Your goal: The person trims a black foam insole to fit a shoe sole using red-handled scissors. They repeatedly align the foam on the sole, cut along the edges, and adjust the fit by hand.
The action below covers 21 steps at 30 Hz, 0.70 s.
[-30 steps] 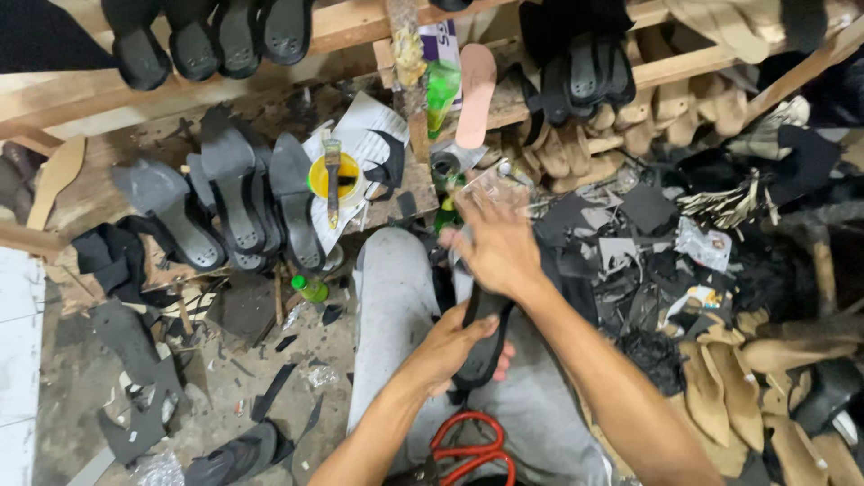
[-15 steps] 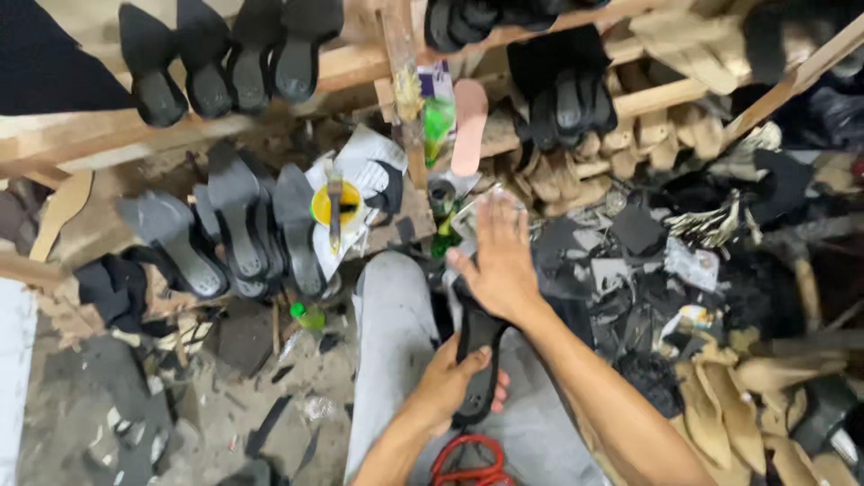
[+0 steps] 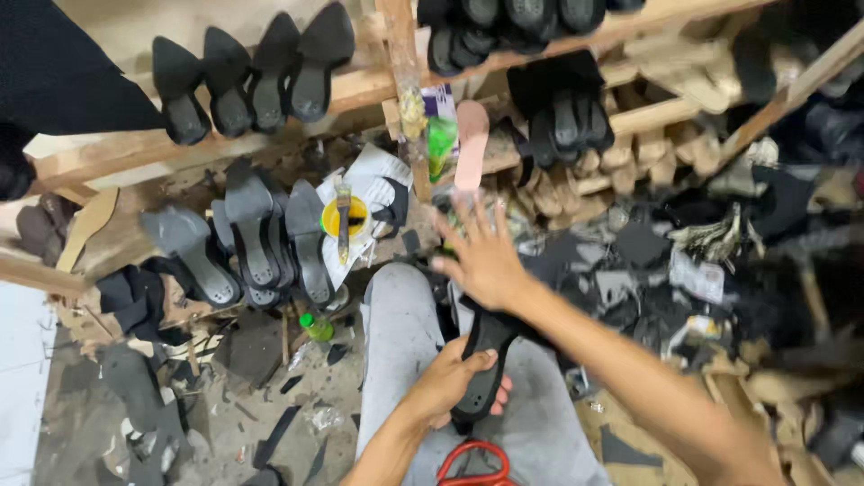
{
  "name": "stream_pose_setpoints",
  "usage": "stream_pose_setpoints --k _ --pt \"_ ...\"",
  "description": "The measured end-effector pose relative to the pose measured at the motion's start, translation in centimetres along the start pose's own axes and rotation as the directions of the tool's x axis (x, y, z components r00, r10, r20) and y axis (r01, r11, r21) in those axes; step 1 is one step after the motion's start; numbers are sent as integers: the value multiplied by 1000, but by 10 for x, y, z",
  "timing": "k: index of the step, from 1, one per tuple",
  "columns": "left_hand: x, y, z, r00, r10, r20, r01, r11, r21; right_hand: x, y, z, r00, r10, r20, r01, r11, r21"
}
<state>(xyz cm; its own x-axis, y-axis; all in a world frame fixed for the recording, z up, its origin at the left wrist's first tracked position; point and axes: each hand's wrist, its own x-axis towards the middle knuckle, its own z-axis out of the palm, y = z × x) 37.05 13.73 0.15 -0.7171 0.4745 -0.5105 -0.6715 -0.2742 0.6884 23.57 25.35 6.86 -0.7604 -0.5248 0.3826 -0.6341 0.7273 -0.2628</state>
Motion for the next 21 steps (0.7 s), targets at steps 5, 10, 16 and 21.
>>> stream_pose_setpoints --k 5,10,16,21 --pt "-7 -30 12 990 11 -144 -33 988 -152 -16 6 -98 932 16 -362 66 975 213" --pt "2 -39 22 982 85 -171 -120 972 -202 -43 1 -49 803 154 -576 -181 983 10" --pt "-12 -27 23 971 45 -236 -109 958 -266 -60 69 52 885 443 -141 -250 709 659" --pt "-26 -21 10 939 237 -247 -305 908 -288 -134 37 45 642 765 -43 -189 212 959"
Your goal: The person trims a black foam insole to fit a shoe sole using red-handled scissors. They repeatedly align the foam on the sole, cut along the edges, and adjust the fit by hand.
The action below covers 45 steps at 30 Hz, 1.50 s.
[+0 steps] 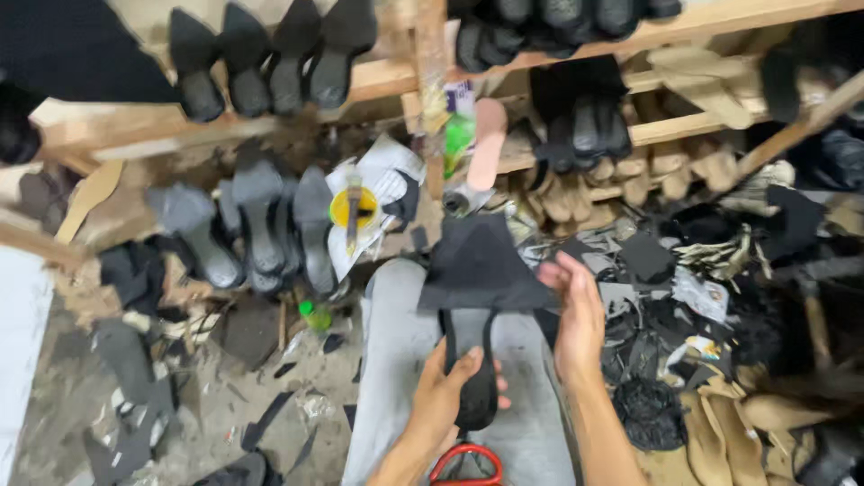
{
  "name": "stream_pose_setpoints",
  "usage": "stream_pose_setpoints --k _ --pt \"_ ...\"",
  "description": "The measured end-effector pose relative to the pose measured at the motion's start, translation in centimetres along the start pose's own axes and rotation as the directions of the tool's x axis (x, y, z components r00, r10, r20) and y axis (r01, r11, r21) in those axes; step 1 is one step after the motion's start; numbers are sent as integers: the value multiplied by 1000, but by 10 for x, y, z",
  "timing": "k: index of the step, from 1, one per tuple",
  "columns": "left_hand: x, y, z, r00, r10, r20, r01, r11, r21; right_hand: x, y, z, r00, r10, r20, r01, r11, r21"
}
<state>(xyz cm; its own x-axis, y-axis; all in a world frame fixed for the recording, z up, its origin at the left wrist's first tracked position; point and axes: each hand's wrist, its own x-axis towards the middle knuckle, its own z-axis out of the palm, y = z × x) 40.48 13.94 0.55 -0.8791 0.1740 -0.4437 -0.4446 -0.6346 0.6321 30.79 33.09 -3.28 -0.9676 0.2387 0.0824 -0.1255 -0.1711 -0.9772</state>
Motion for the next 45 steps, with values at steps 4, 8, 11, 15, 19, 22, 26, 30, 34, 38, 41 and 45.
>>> stream_pose_setpoints --k 4,8,11,15,19,22,26,30,34,38,41,45 --pt "3 8 2 983 -14 183 2 998 70 -57 -5 21 958 236 161 -244 969 34" --pt "-4 12 16 704 681 199 -635 479 606 -68 -21 44 997 57 -49 -56 998 32" --pt "-13 26 12 660 707 254 -625 329 708 -79 -48 65 992 123 -26 -125 983 -135" --pt "-3 51 -12 899 424 109 -437 862 255 -107 -78 76 809 -167 564 403 855 -325" --pt "4 76 -55 825 565 -9 -565 825 15 -117 -52 55 441 257 860 331 844 -422" --pt "9 91 -90 781 621 -66 -615 784 85 -133 9 39 206 595 777 276 726 -630" --pt "22 94 -118 749 651 -128 -596 745 301 -162 85 18 177 736 654 91 649 -755" --pt "32 99 -127 804 525 -281 -529 846 67 -152 104 -15 266 763 589 -18 615 -788" --pt "24 100 -122 824 533 -190 -563 810 -166 -133 83 -38 504 685 526 -200 685 -700" --pt "16 80 -103 849 481 -218 -521 831 -196 -139 43 -20 644 449 620 -329 894 -305" --pt "9 65 -93 864 477 -158 -501 845 -187 -145 10 8 599 313 737 -319 937 -138" --pt "0 57 -86 864 491 -114 -503 856 -119 -136 -22 39 660 309 685 -178 950 -258"
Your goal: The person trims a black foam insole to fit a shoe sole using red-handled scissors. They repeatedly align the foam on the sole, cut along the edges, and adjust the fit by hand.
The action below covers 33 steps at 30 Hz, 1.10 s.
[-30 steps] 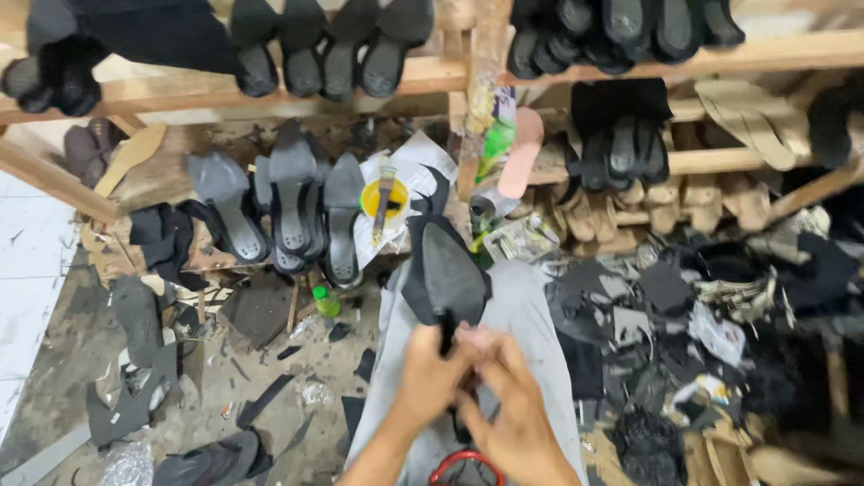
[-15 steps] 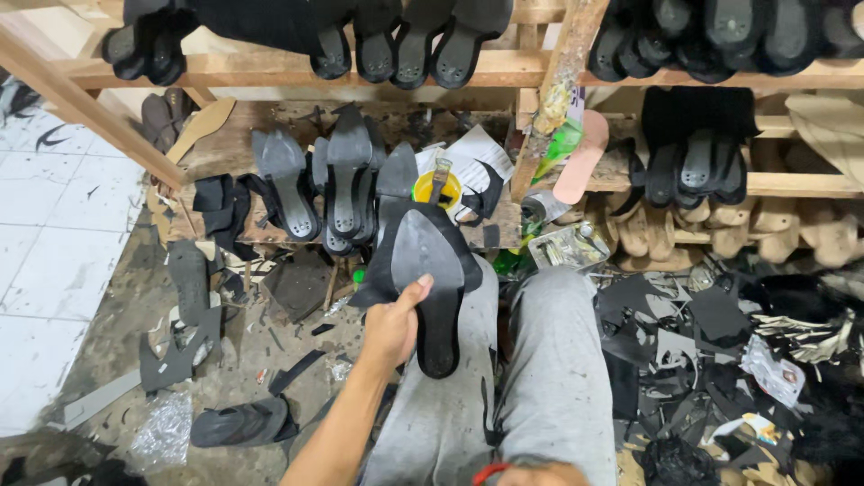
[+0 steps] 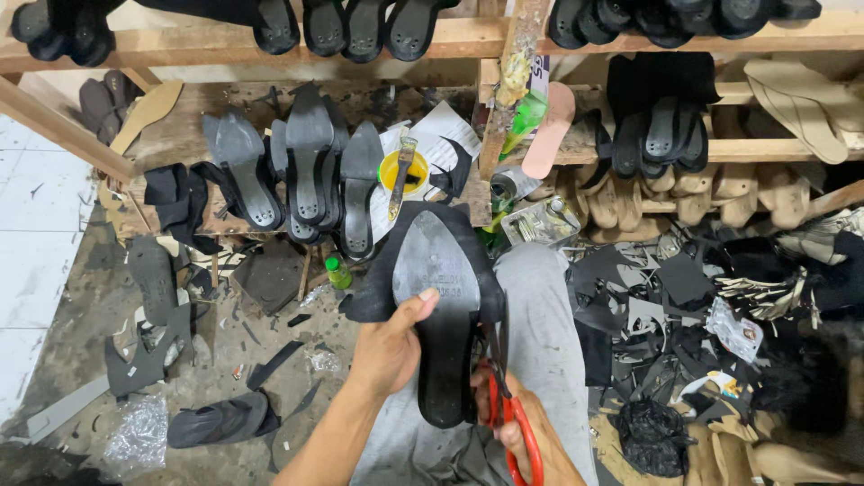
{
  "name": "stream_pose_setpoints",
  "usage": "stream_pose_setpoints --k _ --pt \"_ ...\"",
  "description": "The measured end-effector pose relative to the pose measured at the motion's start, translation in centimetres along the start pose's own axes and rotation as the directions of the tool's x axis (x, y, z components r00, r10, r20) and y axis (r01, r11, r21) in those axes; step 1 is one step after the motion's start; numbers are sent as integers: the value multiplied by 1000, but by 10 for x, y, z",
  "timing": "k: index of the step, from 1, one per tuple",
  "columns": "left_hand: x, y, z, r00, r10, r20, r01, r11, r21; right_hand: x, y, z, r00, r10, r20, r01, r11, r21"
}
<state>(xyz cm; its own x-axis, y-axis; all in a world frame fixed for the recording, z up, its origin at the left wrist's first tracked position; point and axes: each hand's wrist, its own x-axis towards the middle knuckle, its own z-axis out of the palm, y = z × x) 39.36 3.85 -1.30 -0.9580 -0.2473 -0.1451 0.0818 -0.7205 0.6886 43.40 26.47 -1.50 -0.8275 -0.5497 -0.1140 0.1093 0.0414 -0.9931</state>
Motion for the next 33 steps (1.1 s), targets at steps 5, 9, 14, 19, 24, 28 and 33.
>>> stream_pose_setpoints --k 5,9,14,19,24,28,33 --pt "-10 10 9 996 88 27 -89 993 71 7 -14 2 1000 16 -8 -16 999 28" --pt "-9 18 11 999 49 20 -50 995 91 4 2 -3 996 85 30 -88 986 141" --pt "-4 29 8 999 15 46 -22 989 143 -6 24 -15 967 256 2 -252 951 179" --pt "-5 42 12 994 11 111 -32 981 190 -12 14 -20 960 276 54 -281 950 136" --pt "-13 41 18 985 -61 158 23 971 237 -2 -6 -15 993 45 112 -57 993 107" --pt "-18 35 16 981 -116 159 68 957 281 1 -4 -15 995 65 69 -72 992 108" --pt "-11 39 9 977 -146 153 107 966 234 -5 21 -26 959 280 32 -282 956 81"
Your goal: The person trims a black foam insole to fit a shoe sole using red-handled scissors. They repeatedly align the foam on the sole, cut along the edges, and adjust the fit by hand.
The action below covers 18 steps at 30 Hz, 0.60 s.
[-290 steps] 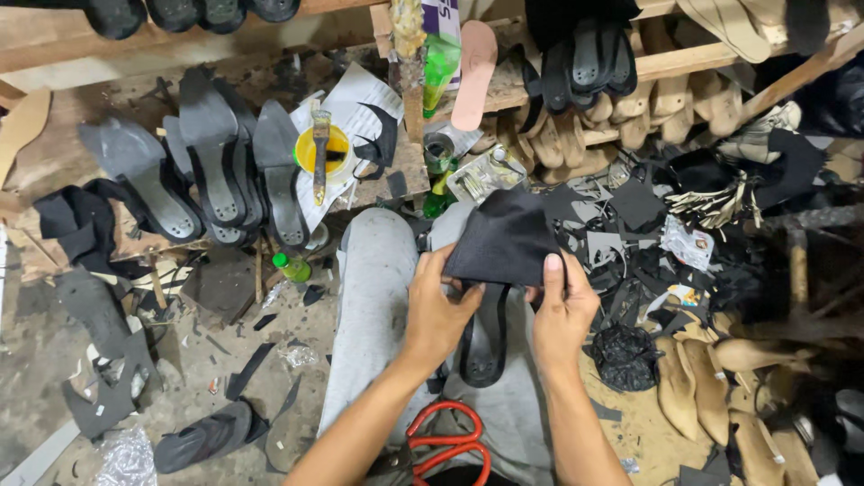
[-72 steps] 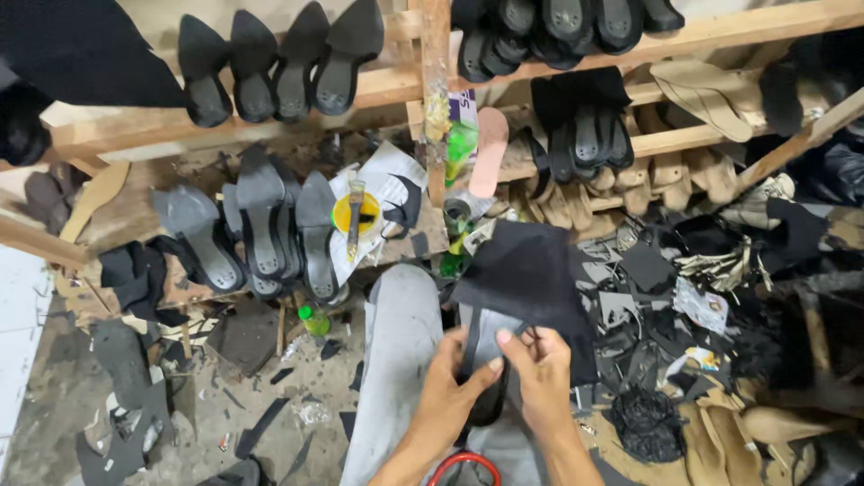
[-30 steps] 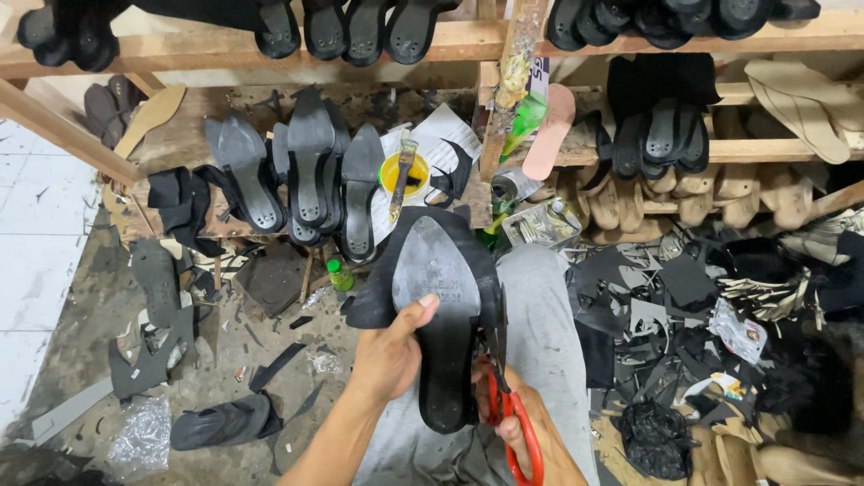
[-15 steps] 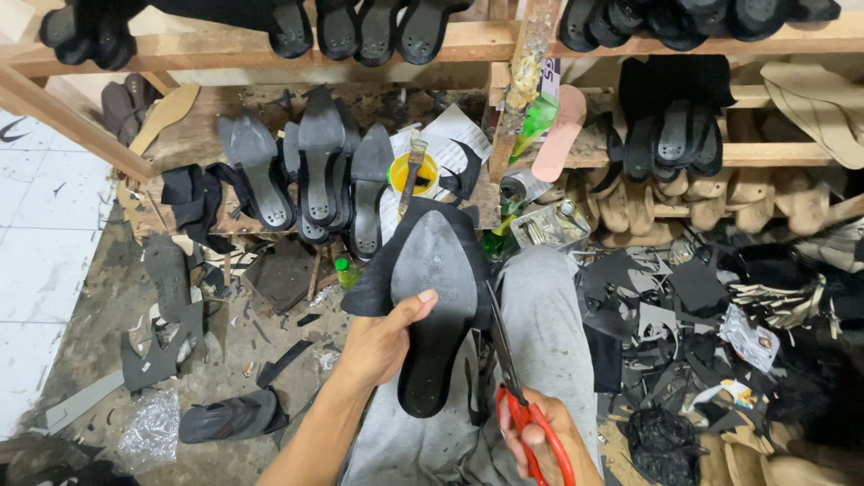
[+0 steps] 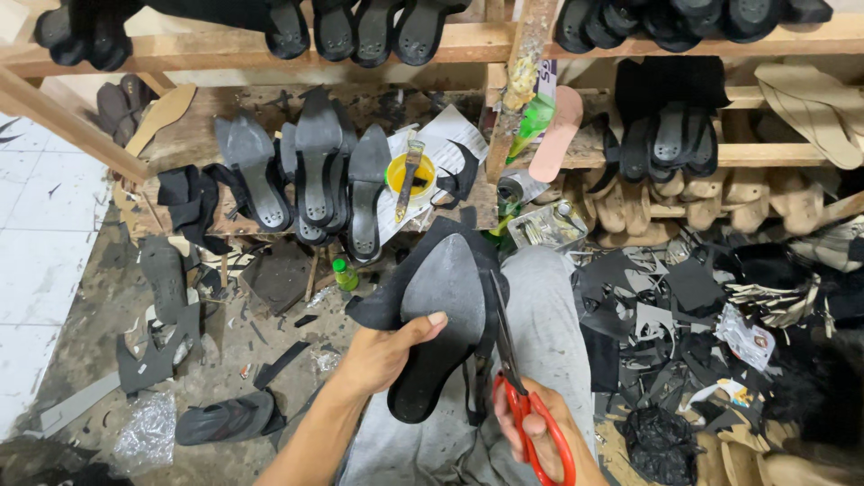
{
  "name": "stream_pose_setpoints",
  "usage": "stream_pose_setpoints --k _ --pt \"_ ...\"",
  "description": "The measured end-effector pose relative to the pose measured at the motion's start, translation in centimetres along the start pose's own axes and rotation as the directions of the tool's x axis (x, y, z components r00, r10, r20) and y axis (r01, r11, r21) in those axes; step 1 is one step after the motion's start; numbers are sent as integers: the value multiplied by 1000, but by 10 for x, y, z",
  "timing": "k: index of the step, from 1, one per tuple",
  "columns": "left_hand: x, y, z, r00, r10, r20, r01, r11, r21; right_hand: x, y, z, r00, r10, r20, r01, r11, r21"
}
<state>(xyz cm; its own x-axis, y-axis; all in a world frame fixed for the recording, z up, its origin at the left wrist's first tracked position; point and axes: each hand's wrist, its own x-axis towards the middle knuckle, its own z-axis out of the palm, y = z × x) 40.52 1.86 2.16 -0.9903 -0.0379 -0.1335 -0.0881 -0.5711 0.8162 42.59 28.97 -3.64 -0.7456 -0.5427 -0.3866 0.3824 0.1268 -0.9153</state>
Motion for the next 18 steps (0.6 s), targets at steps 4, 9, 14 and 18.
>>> stream_pose_setpoints --k 4,9,14,18 --pt "4 9 -6 999 -22 37 21 1000 19 1 6 -6 994 95 51 -98 994 48" --pt "1 9 -3 998 -30 56 27 998 58 0 -17 3 978 -172 117 178 983 -50" --pt "-3 4 4 1000 -11 19 9 993 118 4 -30 14 993 -111 -30 104 980 -170" --pt "-3 4 3 1000 7 26 -9 996 88 12 -13 11 998 -26 -50 24 999 -38"
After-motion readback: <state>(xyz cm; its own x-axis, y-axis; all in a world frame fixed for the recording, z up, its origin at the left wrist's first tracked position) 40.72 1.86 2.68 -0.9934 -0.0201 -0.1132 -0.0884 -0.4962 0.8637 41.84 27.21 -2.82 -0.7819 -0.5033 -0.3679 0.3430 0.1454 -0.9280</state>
